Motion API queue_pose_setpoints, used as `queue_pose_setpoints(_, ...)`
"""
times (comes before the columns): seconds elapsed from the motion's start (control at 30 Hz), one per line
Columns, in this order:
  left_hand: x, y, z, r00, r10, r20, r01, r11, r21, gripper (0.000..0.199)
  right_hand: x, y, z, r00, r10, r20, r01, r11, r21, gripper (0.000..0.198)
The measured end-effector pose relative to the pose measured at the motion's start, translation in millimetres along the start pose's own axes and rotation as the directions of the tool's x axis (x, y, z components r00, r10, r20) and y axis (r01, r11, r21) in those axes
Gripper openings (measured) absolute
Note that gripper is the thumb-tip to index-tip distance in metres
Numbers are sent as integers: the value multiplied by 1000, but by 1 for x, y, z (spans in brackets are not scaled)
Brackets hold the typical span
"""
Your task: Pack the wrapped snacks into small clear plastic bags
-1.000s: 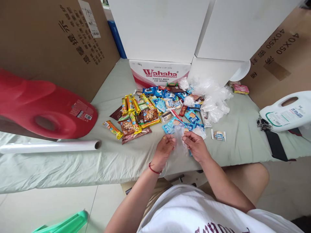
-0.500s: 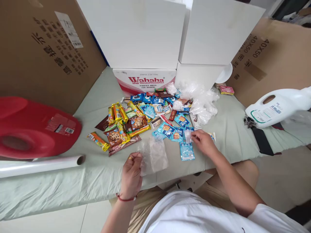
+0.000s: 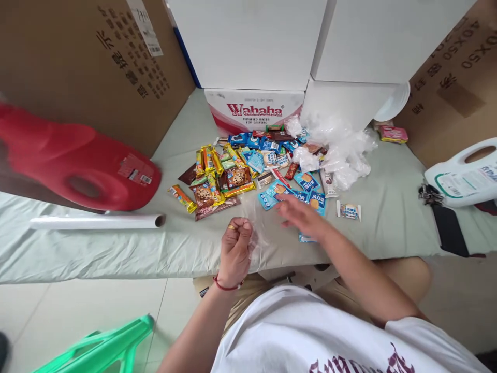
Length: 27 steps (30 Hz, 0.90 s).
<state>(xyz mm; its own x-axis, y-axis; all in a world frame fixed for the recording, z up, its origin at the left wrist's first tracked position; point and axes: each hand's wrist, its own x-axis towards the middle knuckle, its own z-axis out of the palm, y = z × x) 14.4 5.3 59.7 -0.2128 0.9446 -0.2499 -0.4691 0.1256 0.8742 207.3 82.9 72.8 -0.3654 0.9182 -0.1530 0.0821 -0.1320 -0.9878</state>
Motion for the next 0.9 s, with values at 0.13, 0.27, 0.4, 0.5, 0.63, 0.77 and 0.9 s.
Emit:
queue_pose_setpoints(0.13,0,-1,8,994,-55,95,57,998,-13,45,-6,29,41,988,151,41,-156,958,239,61)
queue_pose_setpoints(0.27,8,9,-10,997,-80,8,80,995,-51,49,-14,31,20,975,205,-83,-161,916,367,50)
queue_pose_setpoints(0.4,14,15,-40,988,-80,-133,80,997,-3,54,-41,32,-23,932,244,-269,-145,929,339,48)
queue_pose_setpoints(0.5,13,8,-54,981,-89,-174,101,993,59,54,-58,40,-51,922,230,-310,-168,963,211,44)
queue_pose_setpoints(0.63,14,-5,-55,982,-91,-164,115,983,146,51,-63,44,-75,899,112,-423,-168,981,-97,37)
queue_pose_setpoints(0.77,18,-10,-48,993,-29,-114,52,978,203,47,-48,25,-67,853,-175,-491,-31,923,-383,24)
queue_pose_setpoints(0.9,18,-11,-43,997,-15,-70,28,982,186,44,-14,6,-26,955,-231,-185,129,888,-442,28)
